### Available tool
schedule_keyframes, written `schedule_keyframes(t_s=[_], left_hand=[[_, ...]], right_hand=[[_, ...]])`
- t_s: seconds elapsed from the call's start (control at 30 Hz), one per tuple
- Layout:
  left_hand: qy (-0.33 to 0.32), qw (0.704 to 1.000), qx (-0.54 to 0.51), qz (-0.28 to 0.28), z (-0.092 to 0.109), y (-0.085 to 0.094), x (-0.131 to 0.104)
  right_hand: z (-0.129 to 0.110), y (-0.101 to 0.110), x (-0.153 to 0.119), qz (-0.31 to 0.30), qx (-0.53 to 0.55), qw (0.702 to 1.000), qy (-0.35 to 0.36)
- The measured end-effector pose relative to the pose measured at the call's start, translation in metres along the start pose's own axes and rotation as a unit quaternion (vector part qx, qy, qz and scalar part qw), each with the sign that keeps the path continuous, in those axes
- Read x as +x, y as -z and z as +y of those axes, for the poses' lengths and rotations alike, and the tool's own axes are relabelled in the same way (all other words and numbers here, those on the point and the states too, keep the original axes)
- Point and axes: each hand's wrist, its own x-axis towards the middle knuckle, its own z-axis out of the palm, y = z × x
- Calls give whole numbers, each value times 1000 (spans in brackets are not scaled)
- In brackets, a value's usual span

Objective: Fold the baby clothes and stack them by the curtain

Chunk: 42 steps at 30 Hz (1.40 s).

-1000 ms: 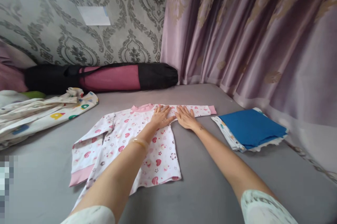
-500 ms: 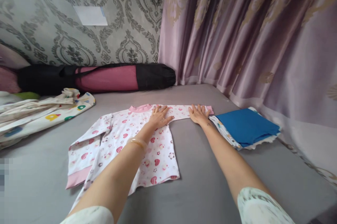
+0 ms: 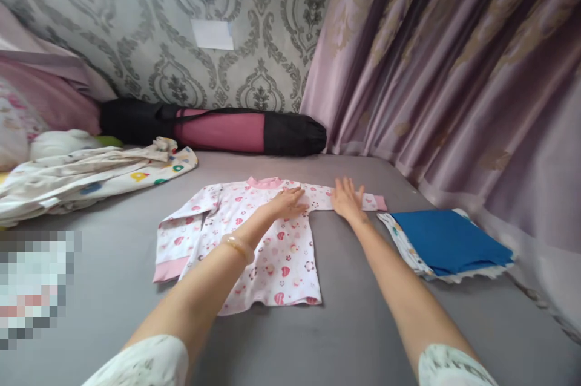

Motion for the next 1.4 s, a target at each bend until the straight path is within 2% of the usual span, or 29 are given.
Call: schedule_keyframes(t_s=[0.03,0.1,0.17,0.27,0.37,0.5,0.6,0.67,0.77,0.9,1.03,1.1,1.2,1.3,1.4], left_hand=[[-11,1000,10,6,-4,4,-12],[-25,999,27,18,-15,13,-40],[-25,999,28,31,-26,21,-70],[6,998,19,61,-43,35,-115],[44,995,-2,88,-57,47,-158],[114,984,-48,127,-75,58,-204],[210,959,-74,174,-91,62,-229],[290,930,-84,212,-101,62,-243],[397,881,-111,233,-113,62,-261],[459,851,-176,186,-117,62,-280],[461,855,-196,137,-106,59,-285],[446,865,-192,125,-99,56,-282],[438,872,-182,124,-91,52,-276],[451,867,-174,119,-88,49,-271],[443,871,-175,117,-87,50,-270]], right_hand=[[-19,1,-5,11,20,998,57],[-61,0,-17,-24,65,985,159],[-99,-2,-27,-42,95,967,232],[-140,-8,-32,-86,112,957,254],[-158,-15,-23,-99,113,963,224],[-166,-26,-7,-91,111,972,185],[-167,-30,-3,-88,106,974,182],[-168,-31,-3,-89,101,974,183],[-168,-31,-3,-96,96,975,178],[-170,-26,2,-111,87,975,173],[-181,-13,6,-126,61,977,158],[-194,-8,2,-88,55,982,161],[-223,-7,-11,-37,85,972,215],[-255,-10,-25,-71,122,948,285],[-279,-15,-34,-118,150,931,312]])
